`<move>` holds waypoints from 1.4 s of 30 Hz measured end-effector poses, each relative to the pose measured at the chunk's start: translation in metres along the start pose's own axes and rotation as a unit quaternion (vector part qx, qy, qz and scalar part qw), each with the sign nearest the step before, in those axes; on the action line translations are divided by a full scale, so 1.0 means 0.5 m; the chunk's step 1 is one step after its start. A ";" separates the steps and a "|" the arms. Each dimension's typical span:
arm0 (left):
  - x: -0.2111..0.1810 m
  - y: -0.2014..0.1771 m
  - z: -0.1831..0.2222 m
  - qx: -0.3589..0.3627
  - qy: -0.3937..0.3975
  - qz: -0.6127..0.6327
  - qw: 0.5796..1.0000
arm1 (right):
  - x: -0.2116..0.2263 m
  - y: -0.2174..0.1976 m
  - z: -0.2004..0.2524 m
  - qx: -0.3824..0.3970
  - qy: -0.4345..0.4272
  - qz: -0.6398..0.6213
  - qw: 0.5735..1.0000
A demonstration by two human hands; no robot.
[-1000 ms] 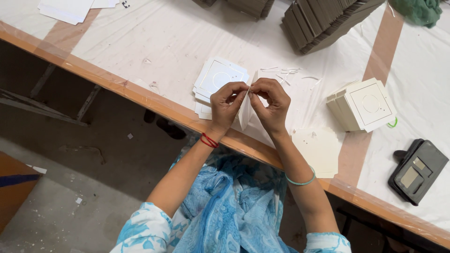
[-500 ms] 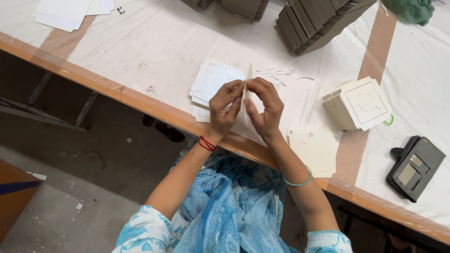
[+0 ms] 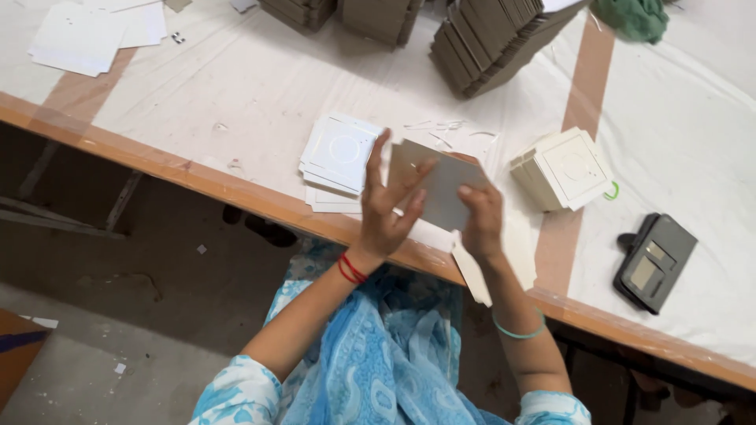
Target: The recorder is assembling small white cardboard boxes or switch covers, handling flat pieces and folding/connecting them.
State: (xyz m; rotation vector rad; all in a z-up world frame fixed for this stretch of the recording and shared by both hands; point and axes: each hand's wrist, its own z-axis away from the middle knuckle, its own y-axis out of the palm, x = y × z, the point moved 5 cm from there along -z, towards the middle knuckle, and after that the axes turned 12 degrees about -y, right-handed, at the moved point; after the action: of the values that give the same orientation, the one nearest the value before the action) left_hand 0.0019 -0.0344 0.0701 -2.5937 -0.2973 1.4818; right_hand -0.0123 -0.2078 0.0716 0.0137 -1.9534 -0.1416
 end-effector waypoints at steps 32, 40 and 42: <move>-0.033 0.177 0.154 0.220 -0.099 -0.221 0.945 | 0.018 -0.283 0.127 0.027 0.151 0.393 0.907; -0.029 0.181 0.132 0.222 -0.070 -0.299 0.925 | 0.019 -0.252 0.134 0.046 0.043 0.583 0.810; -0.030 0.181 0.135 0.213 -0.061 -0.305 0.926 | -0.008 -0.258 0.151 0.037 0.017 0.612 0.790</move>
State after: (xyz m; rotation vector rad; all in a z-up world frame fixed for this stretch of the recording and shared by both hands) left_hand -0.0549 -0.1242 0.0289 -1.8367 -0.6445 1.2922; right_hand -0.0880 -0.3287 0.0265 -1.1656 -1.5786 0.7868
